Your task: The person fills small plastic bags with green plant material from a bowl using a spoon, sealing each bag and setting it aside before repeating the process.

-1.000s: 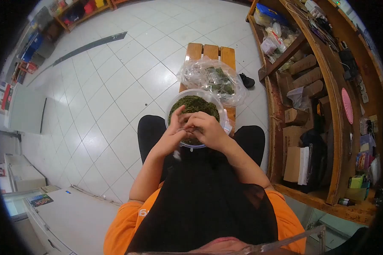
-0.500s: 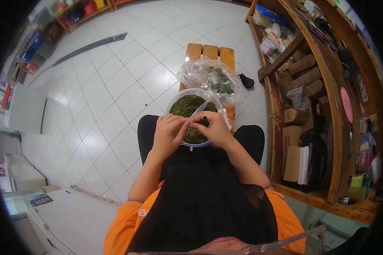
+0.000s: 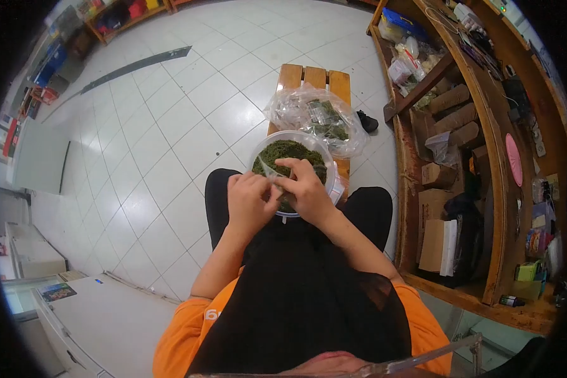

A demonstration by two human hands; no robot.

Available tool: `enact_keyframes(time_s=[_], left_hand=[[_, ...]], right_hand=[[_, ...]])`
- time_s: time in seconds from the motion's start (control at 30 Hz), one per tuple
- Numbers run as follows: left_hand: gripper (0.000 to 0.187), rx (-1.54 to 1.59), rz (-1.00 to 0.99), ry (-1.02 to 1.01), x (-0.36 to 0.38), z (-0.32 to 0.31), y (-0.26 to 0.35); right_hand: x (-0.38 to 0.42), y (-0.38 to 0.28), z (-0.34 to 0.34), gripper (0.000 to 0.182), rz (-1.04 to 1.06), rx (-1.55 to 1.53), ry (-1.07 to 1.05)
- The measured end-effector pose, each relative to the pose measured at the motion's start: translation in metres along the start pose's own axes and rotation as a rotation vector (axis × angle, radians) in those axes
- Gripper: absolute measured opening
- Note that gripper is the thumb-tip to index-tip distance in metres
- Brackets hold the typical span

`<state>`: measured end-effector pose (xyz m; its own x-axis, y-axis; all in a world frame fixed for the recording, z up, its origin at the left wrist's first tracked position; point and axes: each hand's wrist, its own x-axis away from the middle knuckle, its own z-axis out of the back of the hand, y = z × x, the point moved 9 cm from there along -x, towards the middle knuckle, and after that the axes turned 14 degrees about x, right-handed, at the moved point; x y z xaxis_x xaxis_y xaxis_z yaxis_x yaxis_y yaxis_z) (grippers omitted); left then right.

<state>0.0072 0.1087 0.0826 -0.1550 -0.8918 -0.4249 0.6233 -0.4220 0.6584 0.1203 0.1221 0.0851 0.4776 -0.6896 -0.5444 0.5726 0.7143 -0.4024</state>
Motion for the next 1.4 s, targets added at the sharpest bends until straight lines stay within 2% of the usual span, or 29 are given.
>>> enact_keyframes(time_s=[0.03,0.07,0.13,0.17,0.27,0.33,0.4,0.43,0.47,0.53,0.57,0.6,0.67,0.7,0.77,0.8,0.87,0.97,1.1,1.27,1.4], left_hand=[[0.014,0.046,-0.021,-0.127,0.001,-0.010,0.005],[0.014,0.048,-0.020,-0.128,-0.002,-0.010,0.008],[0.038,0.131,-0.224,-0.036,-0.008,0.002,0.031],[0.058,0.160,-0.191,-0.105,-0.009,0.002,0.030],[0.054,-0.012,-0.213,-0.154,-0.016,0.002,0.029],[0.053,0.003,-0.217,-0.146,-0.014,0.002,0.012],[0.052,0.023,-0.221,-0.145,-0.011,0.004,-0.002],[0.050,0.124,-0.093,-0.116,-0.011,0.009,-0.018],[0.047,0.222,0.034,-0.085,-0.010,0.013,-0.033],[0.049,0.342,0.085,-0.034,-0.005,0.021,-0.039],[0.053,0.424,0.189,0.002,-0.001,0.023,-0.050],[0.057,0.506,0.294,0.039,0.003,0.023,-0.061],[0.062,0.531,0.302,0.055,0.009,0.020,-0.072],[0.066,0.554,0.312,0.074,0.010,0.021,-0.075],[0.067,0.537,0.297,0.066,0.013,0.020,-0.076],[0.068,0.521,0.276,0.055,0.013,0.020,-0.075],[0.067,0.537,0.287,0.065,0.013,0.019,-0.077],[0.065,0.560,0.285,0.065,0.011,0.016,-0.078],[0.060,0.613,0.299,0.035,0.008,0.011,-0.072],[0.057,0.620,0.247,-0.016,0.003,-0.001,-0.064],[0.056,0.564,0.181,-0.045,-0.006,-0.020,-0.059]], right_hand=[[0.001,-0.001,0.000,0.036,-0.002,0.000,-0.002],[0.001,0.005,-0.004,0.040,-0.086,0.003,-0.044],[0.001,0.013,-0.004,0.044,-0.171,0.008,-0.087],[0.000,0.015,-0.004,0.036,-0.179,-0.026,-0.124],[0.000,0.013,-0.008,0.023,-0.172,-0.141,-0.143],[-0.003,0.014,-0.010,0.017,-0.148,-0.221,-0.122],[0.000,0.027,0.007,0.010,-0.219,-0.283,0.094],[0.002,0.037,0.014,0.014,-0.312,-0.268,0.154],[0.003,0.042,0.013,0.014,-0.314,-0.270,0.150],[0.013,0.063,0.003,0.018,-0.421,0.137,0.039],[0.023,0.079,-0.012,0.020,-0.472,0.143,-0.059],[0.027,0.084,-0.015,0.020,-0.472,0.146,-0.058],[0.039,0.094,-0.043,0.022,-0.495,-0.038,-0.231],[0.037,0.093,-0.044,0.022,-0.493,-0.039,-0.233],[0.033,0.091,-0.031,0.023,-0.511,-0.060,-0.066],[0.032,0.092,-0.035,0.023,-0.513,-0.062,-0.068],[0.044,0.116,-0.043,0.021,-0.742,-0.325,0.058],[0.053,0.124,-0.065,0.024,-0.785,-0.422,-0.003],[0.061,0.137,-0.068,0.024,-0.842,-0.464,0.041],[0.065,0.158,-0.037,0.025,-0.970,-0.755,0.261],[0.054,0.154,-0.004,0.028,-0.930,-0.598,0.262]])
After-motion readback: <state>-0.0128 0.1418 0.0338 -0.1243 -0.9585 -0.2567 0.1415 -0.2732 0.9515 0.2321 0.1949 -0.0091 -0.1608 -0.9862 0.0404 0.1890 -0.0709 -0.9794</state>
